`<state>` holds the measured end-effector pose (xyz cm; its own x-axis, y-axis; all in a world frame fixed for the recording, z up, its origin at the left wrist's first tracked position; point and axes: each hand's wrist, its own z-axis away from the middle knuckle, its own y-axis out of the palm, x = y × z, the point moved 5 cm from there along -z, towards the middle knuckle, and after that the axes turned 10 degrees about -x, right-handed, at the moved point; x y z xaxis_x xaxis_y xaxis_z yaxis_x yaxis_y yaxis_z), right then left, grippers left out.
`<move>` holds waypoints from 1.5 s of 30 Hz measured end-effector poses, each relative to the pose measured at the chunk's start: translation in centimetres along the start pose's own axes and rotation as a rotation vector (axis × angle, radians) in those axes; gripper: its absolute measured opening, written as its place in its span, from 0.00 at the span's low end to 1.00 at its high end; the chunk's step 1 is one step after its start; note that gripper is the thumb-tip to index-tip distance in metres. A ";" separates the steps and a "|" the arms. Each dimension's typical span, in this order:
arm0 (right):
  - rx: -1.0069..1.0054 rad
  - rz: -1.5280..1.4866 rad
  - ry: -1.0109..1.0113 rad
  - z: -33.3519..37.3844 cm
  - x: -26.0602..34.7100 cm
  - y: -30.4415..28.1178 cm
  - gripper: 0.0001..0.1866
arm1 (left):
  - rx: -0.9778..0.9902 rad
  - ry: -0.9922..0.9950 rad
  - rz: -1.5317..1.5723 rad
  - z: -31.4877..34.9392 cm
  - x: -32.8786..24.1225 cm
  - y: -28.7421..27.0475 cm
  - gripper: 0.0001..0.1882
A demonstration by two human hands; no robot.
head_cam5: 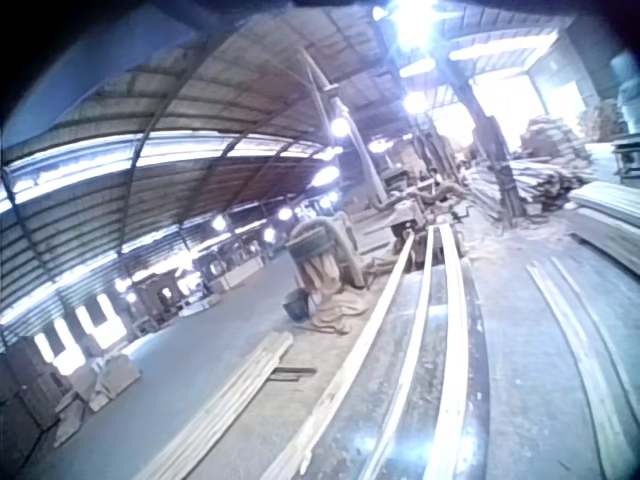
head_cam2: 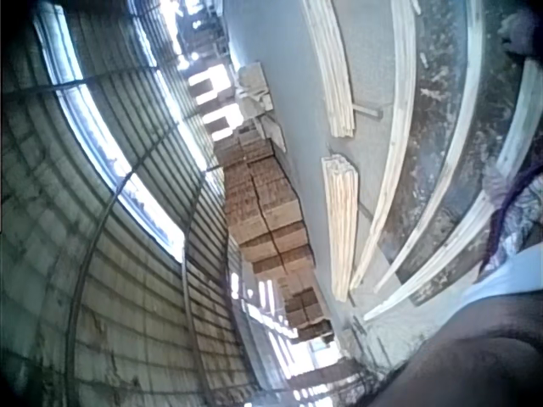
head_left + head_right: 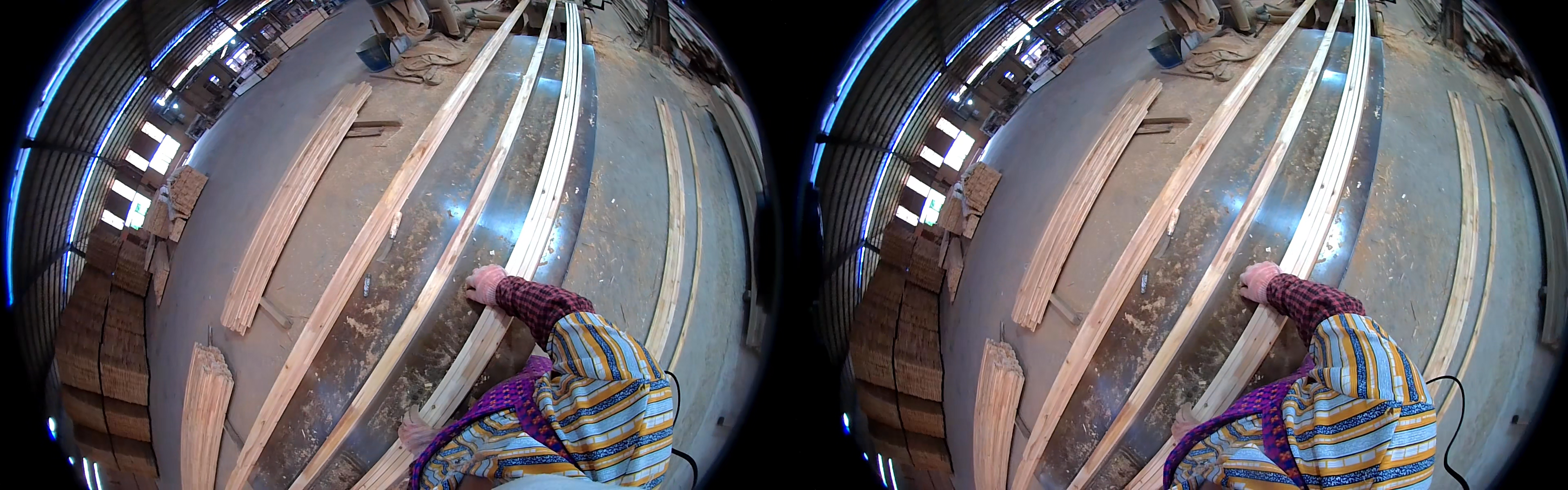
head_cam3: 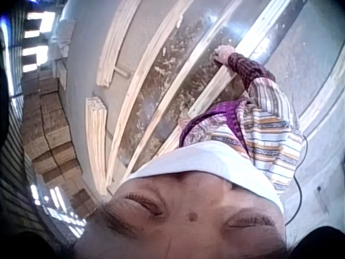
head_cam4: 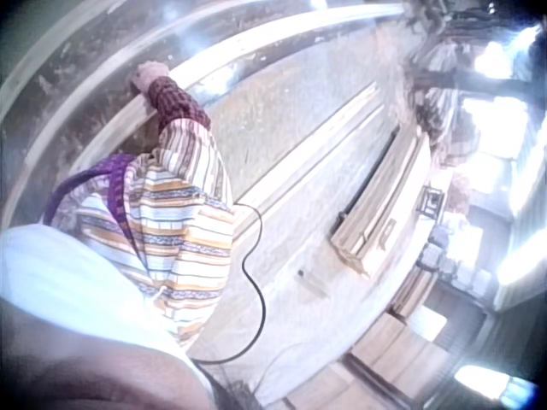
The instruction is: The person selects long wood planks from a stack, places them on a metal table, and uses a handheld scraper tool to remove imperfections from the surfaces.
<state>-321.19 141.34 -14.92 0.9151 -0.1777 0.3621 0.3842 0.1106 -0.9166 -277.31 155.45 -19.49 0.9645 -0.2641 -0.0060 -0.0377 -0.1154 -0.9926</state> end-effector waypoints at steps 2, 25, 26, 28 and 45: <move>-0.002 0.010 -0.005 0.0 0.3 -0.2 0.21 | 0.004 -0.008 0.004 0.2 0.4 0.4 0.17; -0.138 0.277 -0.123 -9.5 -2.3 -6.5 0.28 | 0.006 -0.022 0.041 -0.2 -0.1 -0.4 0.16; -0.132 0.324 -0.157 -9.7 -1.8 -6.1 0.27 | 0.012 -0.017 0.044 -0.3 -0.3 -0.5 0.16; -0.119 0.417 -0.225 -10.5 -0.9 -4.9 0.25 | 0.015 -0.012 0.048 -0.9 -0.6 -0.6 0.17; 0.348 0.136 -0.818 -6.2 21.7 7.2 0.24 | 0.041 -0.008 0.082 -0.5 -1.0 -2.2 0.21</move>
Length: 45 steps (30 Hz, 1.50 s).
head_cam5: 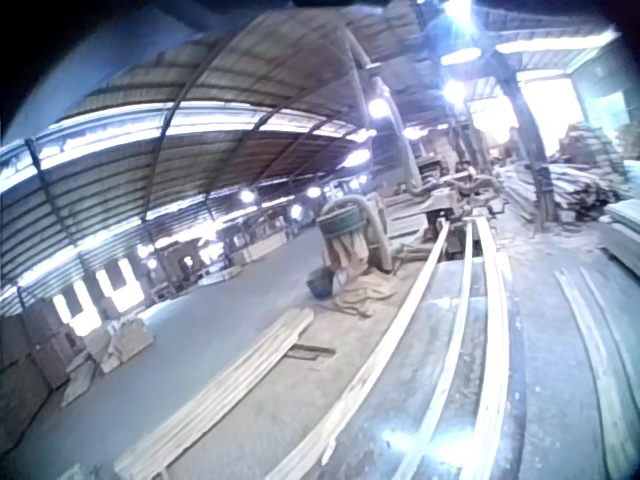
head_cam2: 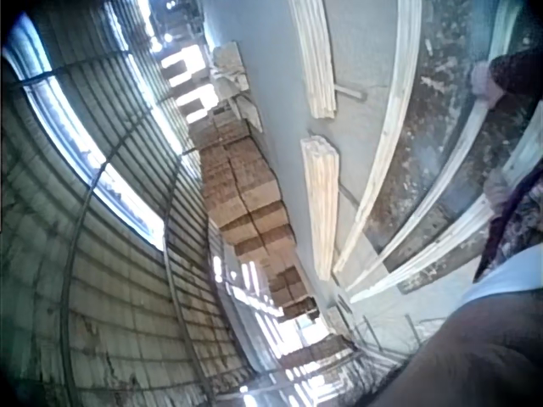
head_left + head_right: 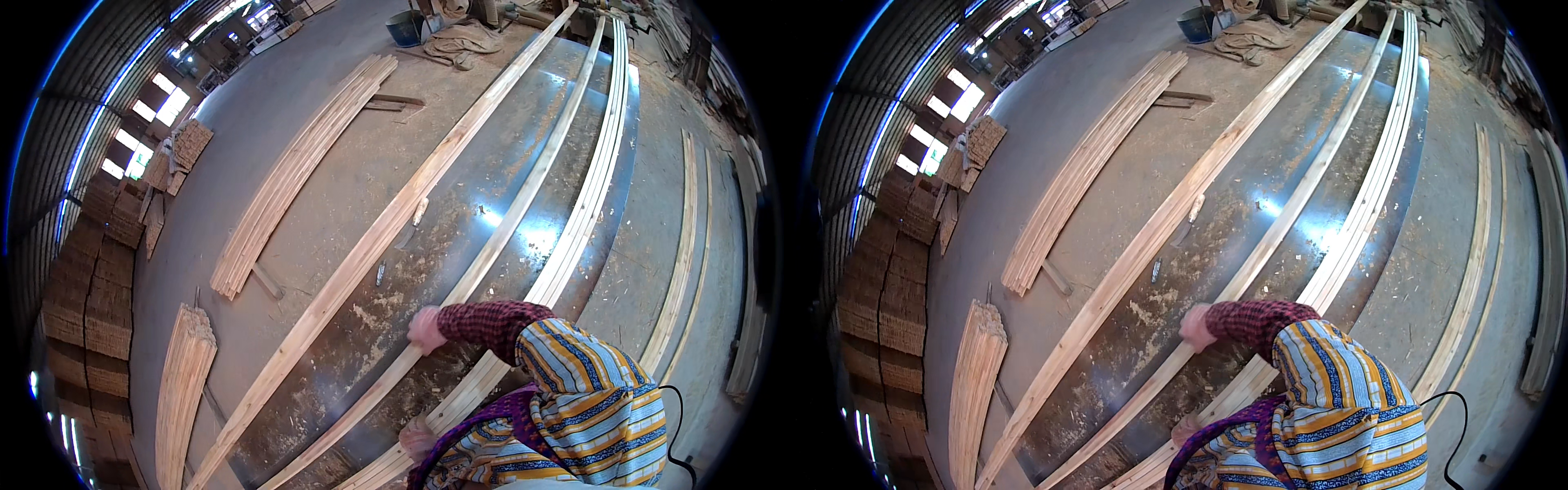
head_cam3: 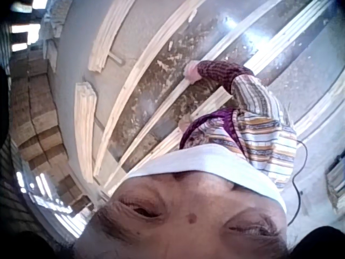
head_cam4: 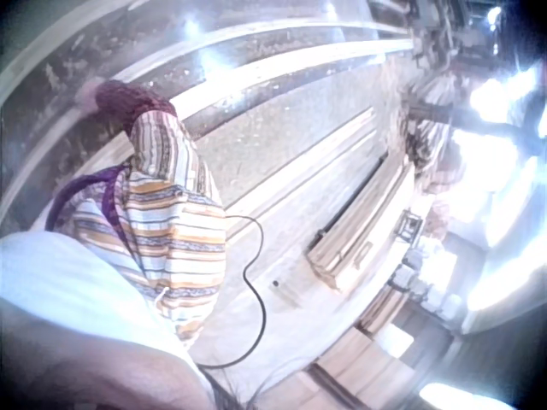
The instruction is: The person selects long wood planks from a stack, places them on a metal table, and uses a handheld scraper tool to remove imperfections from the surfaces.
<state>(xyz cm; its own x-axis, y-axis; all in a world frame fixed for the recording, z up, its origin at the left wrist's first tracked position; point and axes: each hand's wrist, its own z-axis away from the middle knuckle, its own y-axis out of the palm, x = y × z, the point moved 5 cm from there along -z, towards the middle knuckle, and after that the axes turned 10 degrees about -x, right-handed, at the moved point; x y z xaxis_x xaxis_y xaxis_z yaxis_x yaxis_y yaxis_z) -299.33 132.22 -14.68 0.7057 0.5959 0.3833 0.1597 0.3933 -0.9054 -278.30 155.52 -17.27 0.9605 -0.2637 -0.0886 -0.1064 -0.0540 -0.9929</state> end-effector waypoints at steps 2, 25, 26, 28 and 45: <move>0.128 -0.104 -0.024 -0.9 3.5 1.5 0.24 | 0.000 0.005 0.010 -0.3 -0.2 -0.3 0.21; 0.153 0.060 -0.035 12.2 -0.9 1.3 0.24 | -0.094 0.019 -0.109 -0.1 -1.1 -1.5 0.34; 0.171 0.049 0.006 12.6 -1.2 1.4 0.24 | -0.098 0.022 -0.127 0.0 -1.3 -2.2 0.34; 0.135 0.060 0.006 12.7 -2.1 1.8 0.24 | -0.148 0.035 -0.167 -0.5 -2.4 -3.2 0.36; -0.422 -0.041 0.015 16.9 -0.4 1.9 0.25 | 0.233 -0.081 0.294 -2.5 -0.9 -2.9 0.62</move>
<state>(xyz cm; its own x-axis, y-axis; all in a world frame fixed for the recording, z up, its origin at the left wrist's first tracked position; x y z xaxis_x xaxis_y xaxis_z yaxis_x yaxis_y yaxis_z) -310.98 144.53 -13.49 0.7021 0.5744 0.4209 0.4546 0.0933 -0.8858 -279.56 153.50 -14.15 0.9158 -0.1583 -0.3690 -0.3279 0.2357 -0.9149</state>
